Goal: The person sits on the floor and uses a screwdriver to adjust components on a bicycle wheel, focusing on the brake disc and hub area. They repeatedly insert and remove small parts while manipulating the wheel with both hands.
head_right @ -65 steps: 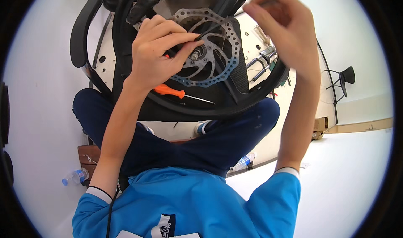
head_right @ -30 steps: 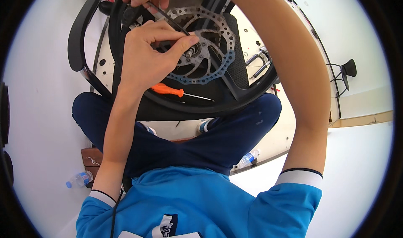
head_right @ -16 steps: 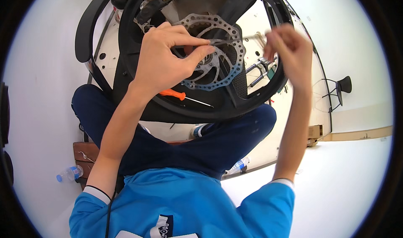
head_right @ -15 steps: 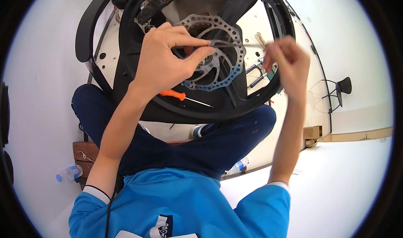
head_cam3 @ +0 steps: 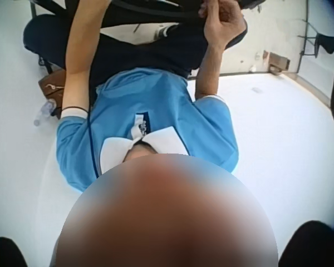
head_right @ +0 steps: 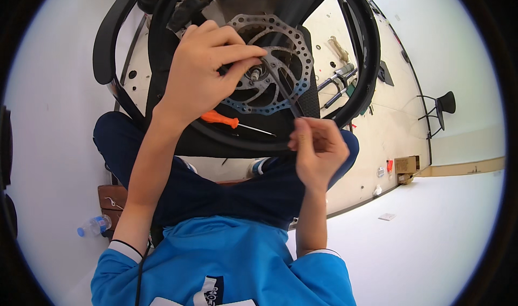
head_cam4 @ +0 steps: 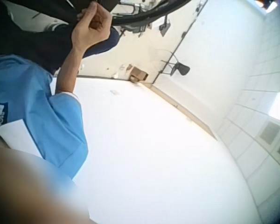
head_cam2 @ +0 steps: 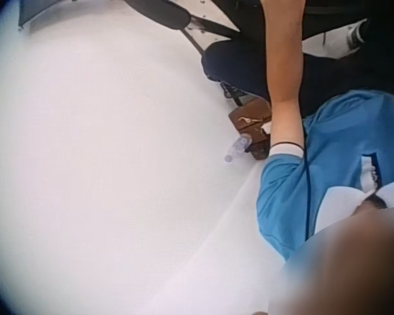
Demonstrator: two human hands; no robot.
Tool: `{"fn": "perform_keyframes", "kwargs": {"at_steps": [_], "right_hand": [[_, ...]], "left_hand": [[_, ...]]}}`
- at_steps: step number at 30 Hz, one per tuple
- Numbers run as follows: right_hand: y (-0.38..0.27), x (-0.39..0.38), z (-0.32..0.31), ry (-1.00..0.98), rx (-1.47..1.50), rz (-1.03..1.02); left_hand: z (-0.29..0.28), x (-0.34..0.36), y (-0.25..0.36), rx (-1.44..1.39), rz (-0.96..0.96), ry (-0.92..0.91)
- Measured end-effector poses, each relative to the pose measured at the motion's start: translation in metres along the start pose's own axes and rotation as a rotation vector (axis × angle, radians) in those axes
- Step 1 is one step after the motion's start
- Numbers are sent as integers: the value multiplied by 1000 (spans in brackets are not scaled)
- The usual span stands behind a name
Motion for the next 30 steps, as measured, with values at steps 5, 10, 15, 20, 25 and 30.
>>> {"fn": "perform_keyframes", "kwargs": {"at_steps": [5,10,15,20,25,30], "right_hand": [[-54,52,-43,-9,-129,-317],[-96,141,2,-420,-140,-344],[-97,180,39,-567,-192,-279],[-107,184,66,-688,-122,-105],[-106,190,73,-747,-130,-114],[-108,194,78,-768,-208,-125]], "left_hand": [[-2,2,10,-41,147,109],[0,-2,-2,-23,107,92],[5,-2,-5,-33,84,103],[2,-1,-4,-48,75,97],[3,-1,-6,-52,63,97],[5,-1,-4,-36,55,114]]}}
Point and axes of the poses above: each hand's wrist, its own x-axis towards the middle knuckle, its own z-axis out of the palm, y = z × x, the point moved 6 cm from there along x, towards the middle knuckle, and after that the axes turned 4 degrees about -x, right-handed, at the moved point
